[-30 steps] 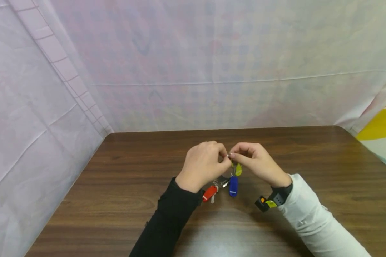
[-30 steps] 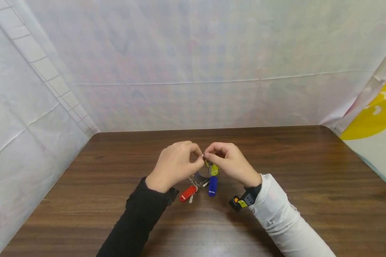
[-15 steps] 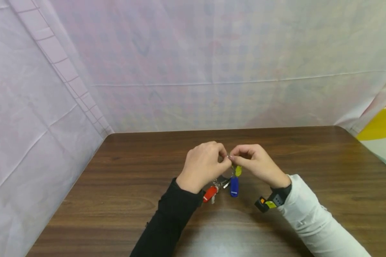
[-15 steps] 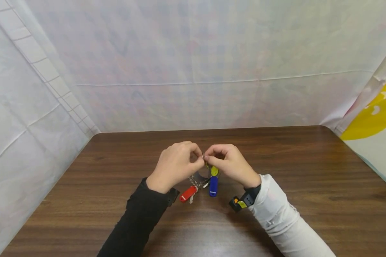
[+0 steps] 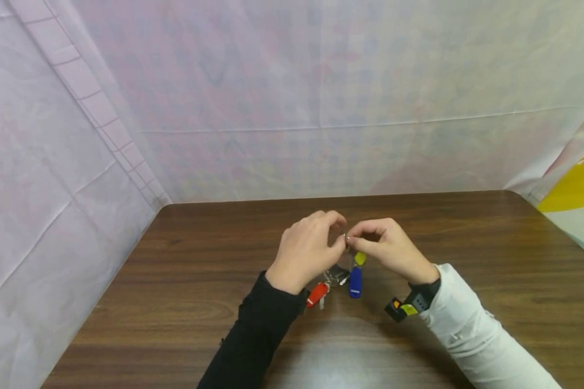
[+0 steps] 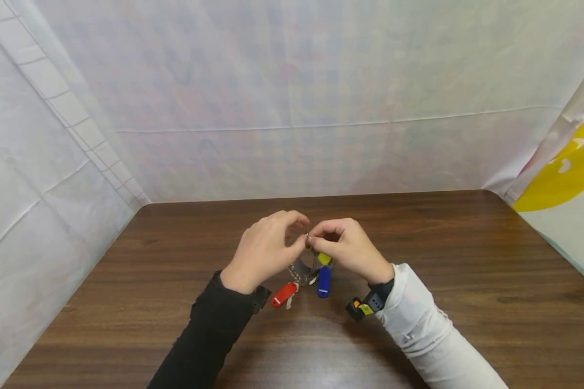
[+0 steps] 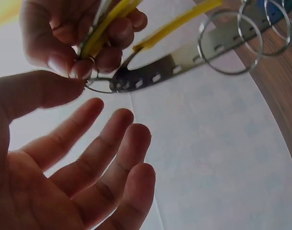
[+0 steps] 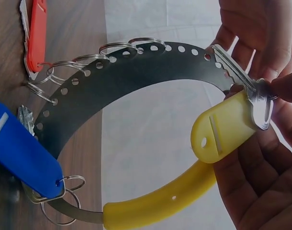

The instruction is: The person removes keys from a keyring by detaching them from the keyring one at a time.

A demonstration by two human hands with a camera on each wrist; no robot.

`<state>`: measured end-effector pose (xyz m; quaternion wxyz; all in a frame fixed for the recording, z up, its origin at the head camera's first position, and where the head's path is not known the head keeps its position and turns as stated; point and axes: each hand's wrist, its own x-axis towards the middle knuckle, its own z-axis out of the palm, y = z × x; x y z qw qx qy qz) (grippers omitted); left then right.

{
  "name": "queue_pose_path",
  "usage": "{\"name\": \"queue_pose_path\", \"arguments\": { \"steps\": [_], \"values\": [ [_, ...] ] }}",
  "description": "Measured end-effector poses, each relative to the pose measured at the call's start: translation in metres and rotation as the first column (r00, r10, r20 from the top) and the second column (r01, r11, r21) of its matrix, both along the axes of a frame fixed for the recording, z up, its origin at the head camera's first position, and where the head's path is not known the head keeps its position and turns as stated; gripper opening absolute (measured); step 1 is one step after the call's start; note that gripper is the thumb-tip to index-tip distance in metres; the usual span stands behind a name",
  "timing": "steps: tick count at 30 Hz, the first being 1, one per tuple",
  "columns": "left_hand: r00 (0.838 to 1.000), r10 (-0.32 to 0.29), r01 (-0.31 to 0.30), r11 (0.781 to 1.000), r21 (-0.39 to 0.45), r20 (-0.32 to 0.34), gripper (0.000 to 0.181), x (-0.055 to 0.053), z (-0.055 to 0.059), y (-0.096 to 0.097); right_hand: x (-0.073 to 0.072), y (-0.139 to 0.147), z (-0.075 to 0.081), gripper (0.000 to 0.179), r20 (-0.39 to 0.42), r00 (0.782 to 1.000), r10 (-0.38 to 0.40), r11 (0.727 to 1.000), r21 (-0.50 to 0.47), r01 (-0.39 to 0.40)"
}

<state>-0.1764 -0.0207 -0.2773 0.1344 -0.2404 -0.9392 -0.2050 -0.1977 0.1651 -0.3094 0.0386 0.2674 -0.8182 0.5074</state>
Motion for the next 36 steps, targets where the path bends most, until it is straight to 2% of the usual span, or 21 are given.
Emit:
{"name": "queue_pose_path", "arguments": {
  "steps": [6,16,21,29,36],
  "values": [
    [0.998,-0.055,0.055,0.998,-0.005,0.017,0.025,0.0,-0.0001,0.0015,-0.0004,0.0002,-0.0004,0.012,0.009,1.0,0.003,1.0,-0.026,-0.002],
    [0.991,-0.089,0.093,0.995,-0.031,0.097,0.029,-0.0013,0.003,-0.0008,-0.0009,0.0004,-0.0012,0.012,0.022,1.0,0.012,0.999,-0.041,-0.011],
    [0.99,-0.102,0.108,0.992,-0.059,0.1,0.029,-0.0018,0.0032,-0.0013,-0.0007,0.0005,-0.0011,0.011,0.038,0.999,0.016,0.999,-0.052,-0.014],
    [0.993,-0.099,0.106,0.989,-0.106,0.066,0.028,-0.0019,0.0015,0.0001,-0.0007,0.0011,-0.0014,0.011,0.042,0.999,0.009,0.998,-0.061,-0.006],
    [0.992,-0.093,0.104,0.986,-0.134,0.087,0.03,-0.0009,0.0009,-0.0007,-0.0007,0.0011,-0.0006,0.012,0.052,0.998,0.018,0.998,-0.065,-0.015]
  ]
}}
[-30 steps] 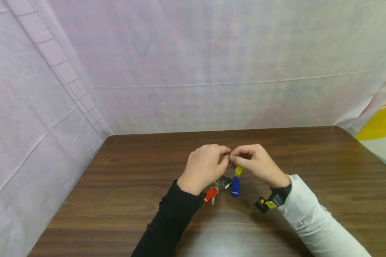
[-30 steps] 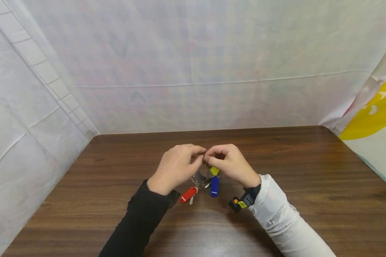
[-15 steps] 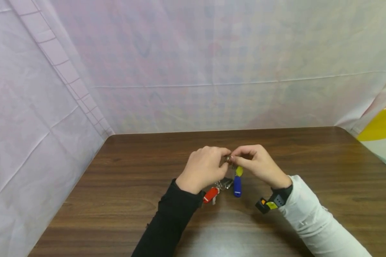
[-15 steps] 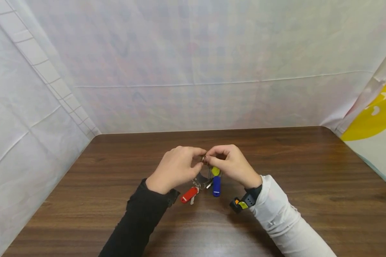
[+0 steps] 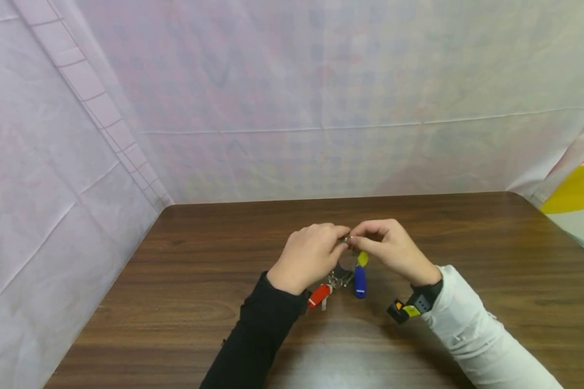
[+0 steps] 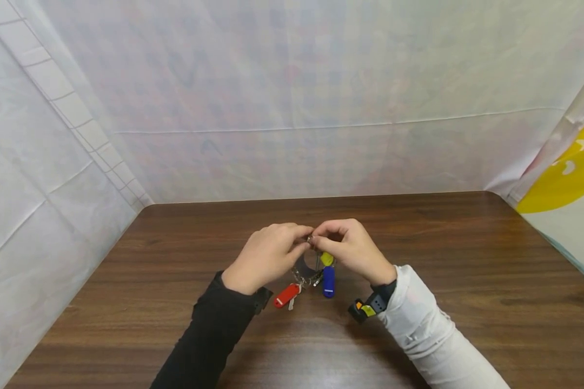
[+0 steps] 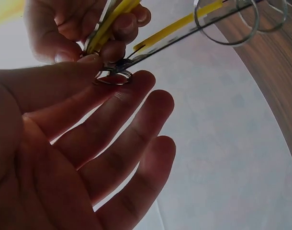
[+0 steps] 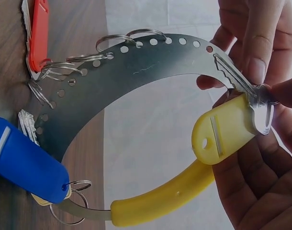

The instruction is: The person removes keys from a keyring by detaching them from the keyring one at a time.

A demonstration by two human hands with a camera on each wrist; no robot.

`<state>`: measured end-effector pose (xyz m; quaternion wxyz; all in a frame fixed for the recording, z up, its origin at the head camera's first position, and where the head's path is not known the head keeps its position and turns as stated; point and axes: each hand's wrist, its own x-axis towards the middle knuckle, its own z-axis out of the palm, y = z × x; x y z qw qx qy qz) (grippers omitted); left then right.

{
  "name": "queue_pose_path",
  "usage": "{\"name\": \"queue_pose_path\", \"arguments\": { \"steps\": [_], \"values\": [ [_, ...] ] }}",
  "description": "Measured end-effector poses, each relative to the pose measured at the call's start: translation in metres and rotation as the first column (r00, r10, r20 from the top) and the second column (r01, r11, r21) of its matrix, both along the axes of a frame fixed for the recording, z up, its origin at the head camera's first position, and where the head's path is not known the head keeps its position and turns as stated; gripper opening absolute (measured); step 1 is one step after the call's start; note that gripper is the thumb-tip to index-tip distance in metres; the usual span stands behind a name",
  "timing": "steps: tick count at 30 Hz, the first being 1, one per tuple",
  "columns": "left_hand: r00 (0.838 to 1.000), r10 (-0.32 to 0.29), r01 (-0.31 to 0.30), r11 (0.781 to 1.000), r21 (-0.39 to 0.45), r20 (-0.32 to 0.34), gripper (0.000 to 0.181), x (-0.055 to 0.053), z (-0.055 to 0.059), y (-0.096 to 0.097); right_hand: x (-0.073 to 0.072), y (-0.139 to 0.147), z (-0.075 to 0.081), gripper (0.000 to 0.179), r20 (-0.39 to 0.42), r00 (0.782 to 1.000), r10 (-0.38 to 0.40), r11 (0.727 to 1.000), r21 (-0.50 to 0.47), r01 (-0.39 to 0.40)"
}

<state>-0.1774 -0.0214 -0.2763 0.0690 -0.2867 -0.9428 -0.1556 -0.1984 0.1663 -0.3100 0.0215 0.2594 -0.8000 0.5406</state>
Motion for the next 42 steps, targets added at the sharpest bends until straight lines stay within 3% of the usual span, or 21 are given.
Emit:
{"name": "queue_pose_path", "arguments": {
  "steps": [23,33,42],
  "values": [
    [1.0,-0.013,0.013,1.0,-0.005,-0.005,0.022,-0.0013,-0.0002,-0.0016,-0.0001,-0.0013,0.0037,0.013,-0.004,1.0,0.006,1.0,0.009,-0.006],
    [0.997,-0.029,0.033,0.998,-0.056,0.078,0.028,-0.0001,0.001,-0.0001,0.0003,0.0017,0.0014,0.013,-0.036,0.999,0.002,0.999,0.034,-0.001],
    [0.999,-0.027,0.026,0.999,-0.02,-0.02,0.027,-0.0011,-0.0015,0.0009,0.0018,0.0021,0.002,0.013,-0.017,1.0,0.001,1.0,-0.024,-0.001]
  ]
}}
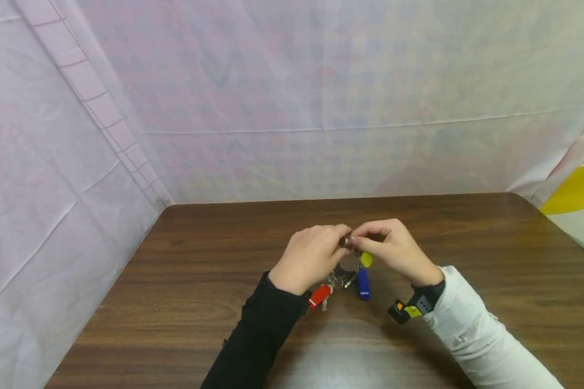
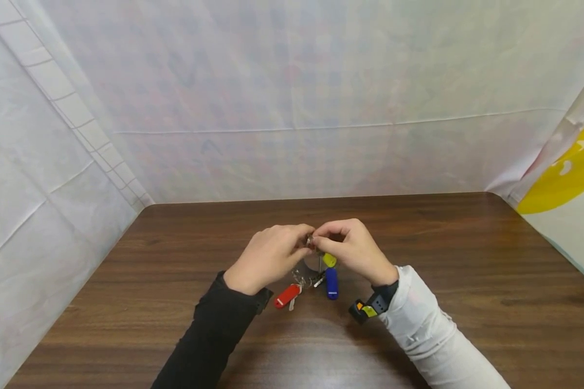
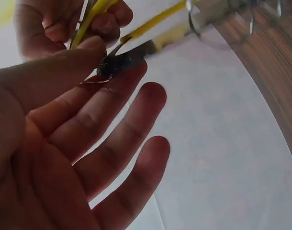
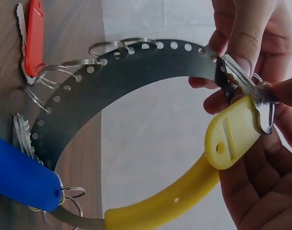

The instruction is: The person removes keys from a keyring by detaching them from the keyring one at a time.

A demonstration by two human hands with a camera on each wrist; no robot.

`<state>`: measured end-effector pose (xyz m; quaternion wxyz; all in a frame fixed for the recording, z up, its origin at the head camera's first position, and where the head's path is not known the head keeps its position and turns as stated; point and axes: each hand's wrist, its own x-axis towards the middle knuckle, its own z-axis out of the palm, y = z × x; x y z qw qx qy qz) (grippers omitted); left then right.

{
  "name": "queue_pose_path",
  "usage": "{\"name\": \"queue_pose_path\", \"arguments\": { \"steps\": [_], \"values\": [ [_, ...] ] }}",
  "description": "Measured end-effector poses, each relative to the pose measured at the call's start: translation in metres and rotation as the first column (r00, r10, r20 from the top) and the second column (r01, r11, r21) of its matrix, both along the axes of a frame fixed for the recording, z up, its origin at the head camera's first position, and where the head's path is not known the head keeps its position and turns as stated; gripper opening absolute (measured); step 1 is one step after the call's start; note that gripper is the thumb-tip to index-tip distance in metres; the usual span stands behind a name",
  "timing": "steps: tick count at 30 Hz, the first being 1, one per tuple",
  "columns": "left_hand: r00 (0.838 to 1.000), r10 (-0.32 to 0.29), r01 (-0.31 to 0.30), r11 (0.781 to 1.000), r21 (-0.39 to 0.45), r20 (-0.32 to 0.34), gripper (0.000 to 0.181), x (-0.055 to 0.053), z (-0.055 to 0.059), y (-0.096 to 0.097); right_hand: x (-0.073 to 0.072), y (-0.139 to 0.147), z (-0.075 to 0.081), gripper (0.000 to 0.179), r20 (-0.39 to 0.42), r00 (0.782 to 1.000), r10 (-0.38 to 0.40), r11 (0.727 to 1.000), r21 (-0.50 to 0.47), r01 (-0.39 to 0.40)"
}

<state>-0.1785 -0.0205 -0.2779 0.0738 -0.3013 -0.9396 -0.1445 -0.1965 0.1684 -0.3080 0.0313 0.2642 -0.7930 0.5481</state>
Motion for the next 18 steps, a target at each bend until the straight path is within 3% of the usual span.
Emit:
{"name": "queue_pose_path", "arguments": {
  "steps": [7,18],
  "values": [
    [1.0,-0.001,0.002,0.999,0.045,-0.016,0.024,-0.0007,-0.0014,0.0001,0.0013,0.0004,0.0018,0.014,0.006,1.0,-0.013,1.0,0.001,0.013],
    [1.0,-0.018,0.017,0.999,0.028,0.014,0.024,-0.0004,-0.001,0.0008,0.0015,0.0029,0.0011,0.014,0.005,1.0,-0.023,1.0,0.016,0.023]
  ]
}}
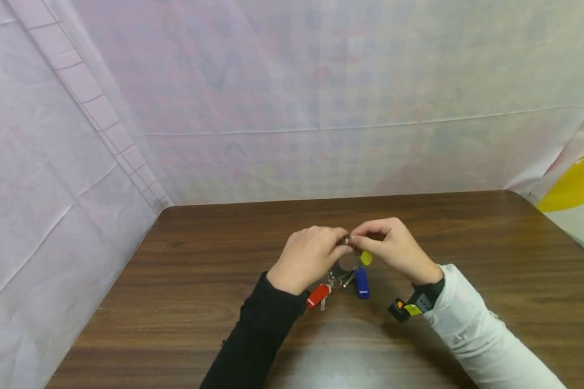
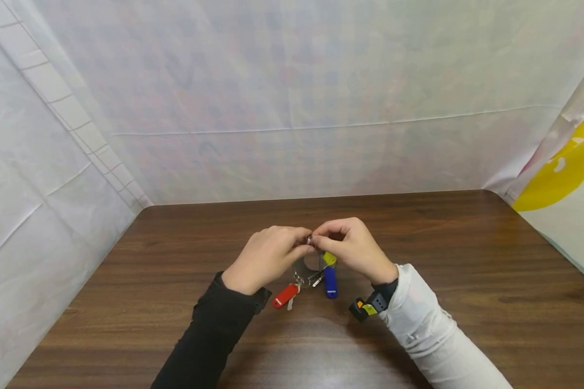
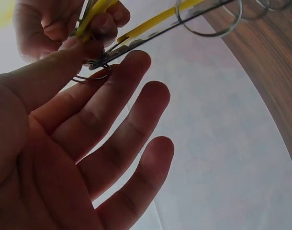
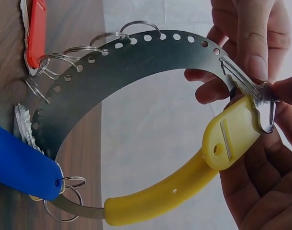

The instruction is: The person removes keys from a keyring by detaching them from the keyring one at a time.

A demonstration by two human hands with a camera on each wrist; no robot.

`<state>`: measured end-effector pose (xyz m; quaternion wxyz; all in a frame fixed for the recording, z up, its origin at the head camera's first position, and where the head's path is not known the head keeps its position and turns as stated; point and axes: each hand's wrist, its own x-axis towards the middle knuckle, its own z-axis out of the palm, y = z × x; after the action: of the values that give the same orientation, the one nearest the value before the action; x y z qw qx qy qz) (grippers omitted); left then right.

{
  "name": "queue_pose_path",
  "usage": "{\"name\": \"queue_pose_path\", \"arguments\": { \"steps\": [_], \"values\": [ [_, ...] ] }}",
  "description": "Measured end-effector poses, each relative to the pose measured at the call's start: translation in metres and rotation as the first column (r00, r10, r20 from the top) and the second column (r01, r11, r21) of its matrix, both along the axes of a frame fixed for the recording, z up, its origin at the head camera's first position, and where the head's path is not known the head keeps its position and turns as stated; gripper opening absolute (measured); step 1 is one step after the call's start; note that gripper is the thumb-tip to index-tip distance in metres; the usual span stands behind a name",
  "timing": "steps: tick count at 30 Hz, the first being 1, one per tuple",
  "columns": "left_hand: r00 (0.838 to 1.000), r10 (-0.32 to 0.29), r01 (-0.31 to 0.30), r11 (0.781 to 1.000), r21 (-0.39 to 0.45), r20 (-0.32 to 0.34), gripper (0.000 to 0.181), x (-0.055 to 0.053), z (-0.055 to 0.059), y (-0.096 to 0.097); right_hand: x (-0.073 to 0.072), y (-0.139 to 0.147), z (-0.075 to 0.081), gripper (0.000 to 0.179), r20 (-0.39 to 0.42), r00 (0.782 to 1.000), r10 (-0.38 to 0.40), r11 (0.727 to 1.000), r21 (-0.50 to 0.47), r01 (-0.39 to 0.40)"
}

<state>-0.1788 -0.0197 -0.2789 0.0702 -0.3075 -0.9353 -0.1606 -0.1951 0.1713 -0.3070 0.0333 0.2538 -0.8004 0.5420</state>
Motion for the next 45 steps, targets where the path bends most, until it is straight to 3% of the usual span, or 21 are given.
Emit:
{"name": "queue_pose_path", "arguments": {
  "steps": [11,15,21,36,40,45],
  "values": [
    [0.999,0.023,-0.023,1.0,-0.015,0.033,0.029,0.001,-0.001,-0.004,0.0,-0.003,-0.001,0.013,-0.004,1.0,-0.005,1.0,-0.002,0.005],
    [0.999,0.04,-0.04,0.999,0.005,-0.011,0.041,0.001,-0.002,-0.006,-0.001,-0.006,0.0,0.013,-0.015,1.0,0.0,1.0,-0.007,0.0],
    [0.995,0.024,-0.019,0.998,0.053,-0.099,0.028,0.0,-0.003,-0.009,-0.002,-0.009,0.0,0.013,-0.016,1.0,0.014,1.0,-0.015,-0.014],
    [0.998,-0.001,0.002,1.0,0.013,-0.065,0.03,-0.001,-0.004,-0.01,-0.004,-0.009,0.0,0.014,-0.013,1.0,0.004,1.0,-0.01,-0.004],
    [0.997,0.011,-0.011,1.0,0.011,-0.078,0.037,-0.001,-0.004,-0.01,-0.003,-0.009,-0.001,0.014,-0.017,1.0,-0.001,1.0,-0.009,0.001],
    [0.993,0.012,-0.006,0.999,0.048,-0.121,0.03,-0.002,-0.006,-0.009,-0.003,-0.009,-0.001,0.014,-0.019,1.0,0.008,1.0,-0.019,-0.008]
  ]
}}
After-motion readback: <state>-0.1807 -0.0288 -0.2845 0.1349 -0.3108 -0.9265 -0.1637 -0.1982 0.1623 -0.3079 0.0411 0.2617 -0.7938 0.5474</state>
